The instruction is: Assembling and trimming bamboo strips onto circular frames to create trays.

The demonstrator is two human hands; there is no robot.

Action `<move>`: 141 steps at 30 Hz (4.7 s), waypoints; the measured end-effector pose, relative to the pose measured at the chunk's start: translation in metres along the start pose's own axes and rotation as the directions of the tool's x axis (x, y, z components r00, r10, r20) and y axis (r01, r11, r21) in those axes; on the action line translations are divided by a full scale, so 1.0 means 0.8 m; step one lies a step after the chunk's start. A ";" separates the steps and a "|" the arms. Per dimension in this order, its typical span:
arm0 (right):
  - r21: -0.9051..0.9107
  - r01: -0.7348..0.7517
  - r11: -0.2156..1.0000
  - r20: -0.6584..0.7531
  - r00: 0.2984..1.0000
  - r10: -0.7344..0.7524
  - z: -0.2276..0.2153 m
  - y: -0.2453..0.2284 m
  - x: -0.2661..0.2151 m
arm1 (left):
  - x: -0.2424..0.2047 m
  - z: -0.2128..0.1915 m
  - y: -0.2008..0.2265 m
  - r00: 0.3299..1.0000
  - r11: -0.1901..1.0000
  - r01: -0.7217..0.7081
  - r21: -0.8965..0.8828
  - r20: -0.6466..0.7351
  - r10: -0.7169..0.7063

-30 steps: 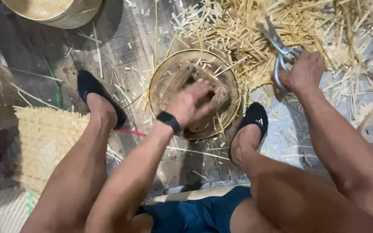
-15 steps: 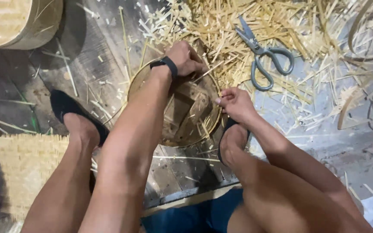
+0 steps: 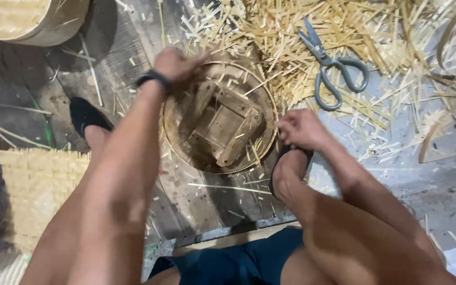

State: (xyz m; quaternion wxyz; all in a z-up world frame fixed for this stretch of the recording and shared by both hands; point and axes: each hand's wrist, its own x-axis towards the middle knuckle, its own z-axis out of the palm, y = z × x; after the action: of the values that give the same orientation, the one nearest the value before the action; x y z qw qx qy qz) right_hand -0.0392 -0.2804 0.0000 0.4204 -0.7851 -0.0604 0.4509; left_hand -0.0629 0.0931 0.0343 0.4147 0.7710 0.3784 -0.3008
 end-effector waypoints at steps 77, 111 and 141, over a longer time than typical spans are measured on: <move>0.919 0.059 0.391 0.022 0.979 -0.201 0.033 -0.030 -0.031 | -0.165 -0.036 -0.116 0.229 0.805 -0.584 0.103 -0.931 0.285; 0.467 0.397 0.790 -0.341 0.905 -0.253 0.009 -0.017 -0.073 | -0.203 0.231 -0.010 0.741 0.776 -0.505 0.377 -0.271 0.614; -0.281 0.227 0.933 -0.348 0.882 -0.319 0.059 0.074 -0.050 | 0.053 -0.267 -0.185 0.493 0.758 -0.239 0.607 -0.596 0.634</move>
State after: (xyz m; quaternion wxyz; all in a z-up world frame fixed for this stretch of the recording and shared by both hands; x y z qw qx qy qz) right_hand -0.1149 -0.3085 -0.0271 0.3891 -0.8856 -0.1387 0.2122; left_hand -0.1312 0.3473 0.0419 0.0848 0.9657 0.2226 0.1030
